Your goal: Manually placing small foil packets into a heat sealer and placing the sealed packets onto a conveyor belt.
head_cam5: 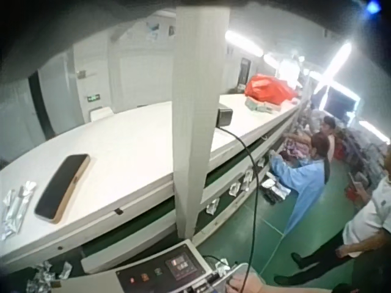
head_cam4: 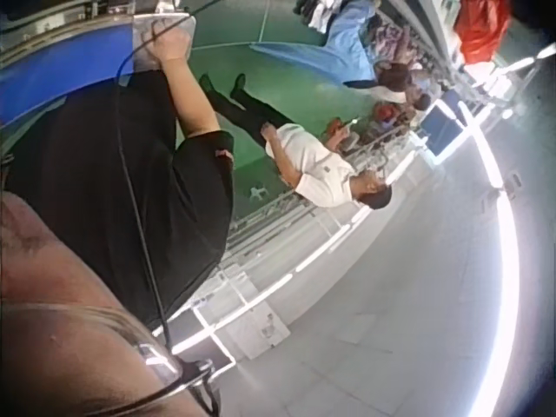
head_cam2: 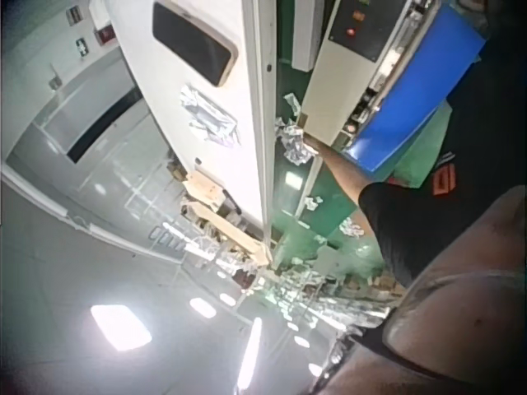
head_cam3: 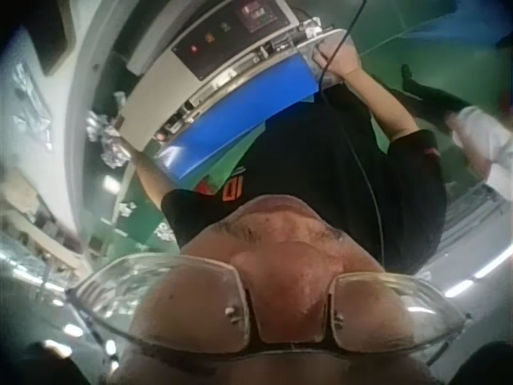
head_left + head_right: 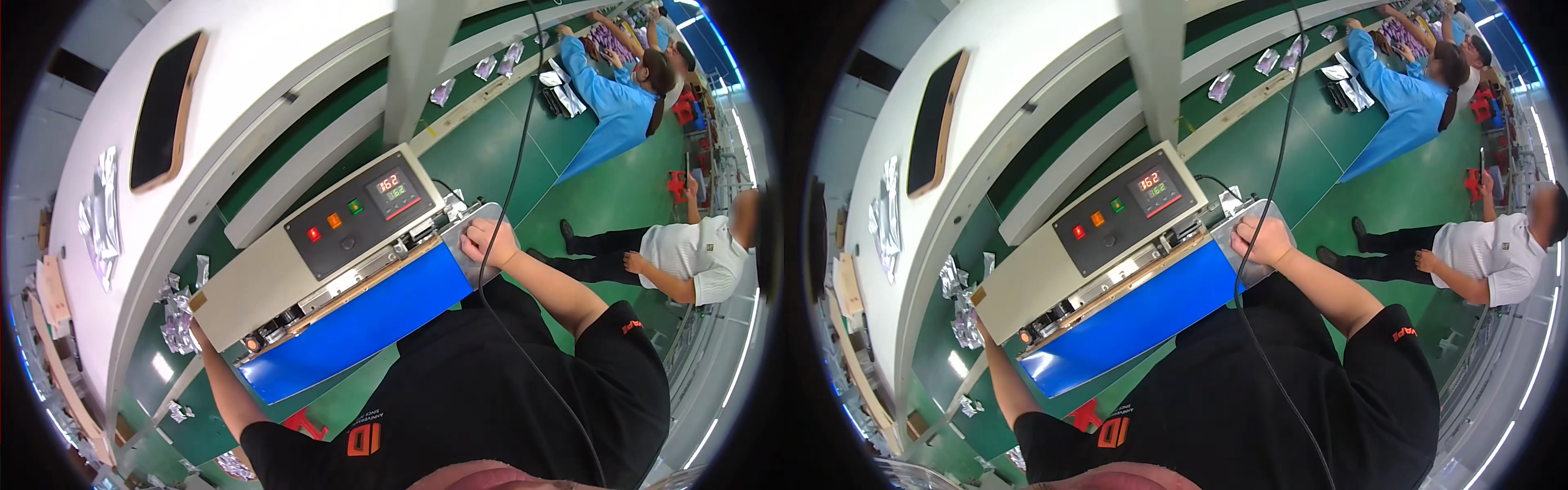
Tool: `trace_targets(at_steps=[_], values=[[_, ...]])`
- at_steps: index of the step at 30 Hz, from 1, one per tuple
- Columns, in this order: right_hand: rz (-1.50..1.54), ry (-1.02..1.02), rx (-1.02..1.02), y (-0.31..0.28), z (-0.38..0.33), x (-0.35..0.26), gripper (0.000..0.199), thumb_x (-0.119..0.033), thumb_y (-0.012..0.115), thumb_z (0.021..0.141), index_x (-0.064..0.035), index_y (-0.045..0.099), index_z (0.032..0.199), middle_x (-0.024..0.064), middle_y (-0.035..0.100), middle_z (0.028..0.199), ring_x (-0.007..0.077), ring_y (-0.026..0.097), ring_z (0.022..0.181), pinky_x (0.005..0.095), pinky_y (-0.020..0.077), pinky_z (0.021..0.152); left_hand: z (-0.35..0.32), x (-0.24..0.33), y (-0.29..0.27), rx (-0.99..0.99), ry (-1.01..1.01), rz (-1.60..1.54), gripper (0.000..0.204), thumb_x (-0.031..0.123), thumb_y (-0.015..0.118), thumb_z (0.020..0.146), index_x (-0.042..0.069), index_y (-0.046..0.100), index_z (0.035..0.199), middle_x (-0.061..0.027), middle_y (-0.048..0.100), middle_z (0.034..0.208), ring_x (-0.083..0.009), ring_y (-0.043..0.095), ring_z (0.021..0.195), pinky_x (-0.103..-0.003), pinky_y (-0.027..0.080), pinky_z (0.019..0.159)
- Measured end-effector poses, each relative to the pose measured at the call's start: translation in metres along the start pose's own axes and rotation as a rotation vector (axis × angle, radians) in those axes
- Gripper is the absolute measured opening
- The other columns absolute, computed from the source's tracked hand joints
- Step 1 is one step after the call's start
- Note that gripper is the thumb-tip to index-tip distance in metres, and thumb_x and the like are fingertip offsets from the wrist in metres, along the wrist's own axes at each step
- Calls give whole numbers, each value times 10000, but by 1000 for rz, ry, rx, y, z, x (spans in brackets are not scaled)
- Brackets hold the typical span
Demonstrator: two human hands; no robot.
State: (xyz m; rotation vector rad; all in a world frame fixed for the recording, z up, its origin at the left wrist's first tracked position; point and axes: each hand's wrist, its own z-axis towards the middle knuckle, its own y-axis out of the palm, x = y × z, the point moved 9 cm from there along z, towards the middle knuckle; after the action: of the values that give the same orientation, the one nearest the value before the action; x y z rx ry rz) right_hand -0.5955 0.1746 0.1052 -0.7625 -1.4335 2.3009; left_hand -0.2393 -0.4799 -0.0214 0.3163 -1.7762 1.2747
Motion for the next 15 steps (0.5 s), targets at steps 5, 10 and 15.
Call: trace_targets(at_steps=[5,10,15], values=[[306,295,-133,13,9,55,332,-266,629,798,-58,545,552,116,584,593,316,585,538,415,462,487,-113,19,-66,171,-283,-97,248,252,548,961,21,609,1028,1,606,821,-68,524,636,-198,369,505],[435,660,6,78,95,210,334,-253,563,880,-57,590,1149,240,635,1028,389,634,944,416,511,799,-335,64,-48,250,-318,-241,248,225,555,954,88,506,753,42,465,641,-56,415,553,-208,313,465],[183,826,-311,180,176,302,608,-521,488,893,-343,313,1447,298,227,1481,504,271,1339,577,272,1074,-571,80,80,-37,-429,262,172,222,586,921,57,620,885,-4,592,739,-130,554,652,-252,453,612]])
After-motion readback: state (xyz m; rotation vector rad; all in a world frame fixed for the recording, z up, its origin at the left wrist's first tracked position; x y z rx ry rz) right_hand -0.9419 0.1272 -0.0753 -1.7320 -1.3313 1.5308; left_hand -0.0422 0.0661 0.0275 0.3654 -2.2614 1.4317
